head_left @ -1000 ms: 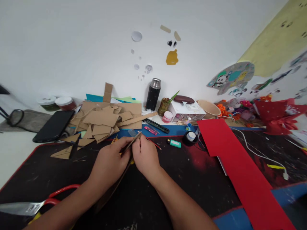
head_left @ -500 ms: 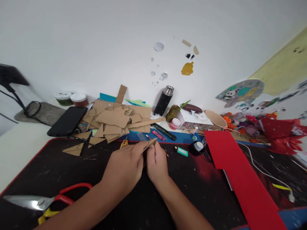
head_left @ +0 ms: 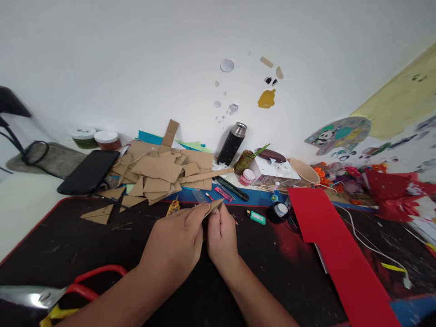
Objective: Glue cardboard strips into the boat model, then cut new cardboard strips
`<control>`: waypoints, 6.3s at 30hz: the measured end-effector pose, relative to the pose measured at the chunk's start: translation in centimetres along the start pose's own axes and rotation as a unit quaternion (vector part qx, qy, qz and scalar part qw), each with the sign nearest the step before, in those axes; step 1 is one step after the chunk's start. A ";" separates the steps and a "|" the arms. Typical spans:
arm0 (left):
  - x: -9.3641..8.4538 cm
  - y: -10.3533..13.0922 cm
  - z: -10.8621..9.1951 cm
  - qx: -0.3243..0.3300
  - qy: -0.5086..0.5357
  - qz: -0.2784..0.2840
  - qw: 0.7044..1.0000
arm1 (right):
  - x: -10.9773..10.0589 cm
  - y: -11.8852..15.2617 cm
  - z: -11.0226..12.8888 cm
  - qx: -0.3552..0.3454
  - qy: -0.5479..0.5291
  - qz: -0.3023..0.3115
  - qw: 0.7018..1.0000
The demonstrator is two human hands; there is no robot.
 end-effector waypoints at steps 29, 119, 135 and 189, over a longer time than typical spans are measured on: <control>0.3 -0.1 0.3 -0.027 -0.009 0.031 0.999 | 0.0 -0.1 0.0 0.007 -0.003 0.010 1.000; 2.9 -0.4 2.9 -0.165 0.188 0.080 0.965 | -0.5 -1.8 1.4 0.128 0.267 0.165 0.941; 3.3 -0.1 3.2 -0.164 0.206 0.077 0.962 | -0.4 -1.8 1.2 0.135 0.272 0.163 0.939; 3.3 -0.1 3.1 -0.166 0.230 0.084 0.955 | 0.2 -1.6 -0.1 0.137 0.263 0.164 0.941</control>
Point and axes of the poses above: each hand's wrist, its own y-axis away from the middle knuckle, its own x-axis out of the palm, z = x × y, the point moved 2 cm from there along -y, towards the middle knuckle, and after that the axes turned 1 degree about -y, right-handed, at the moved point
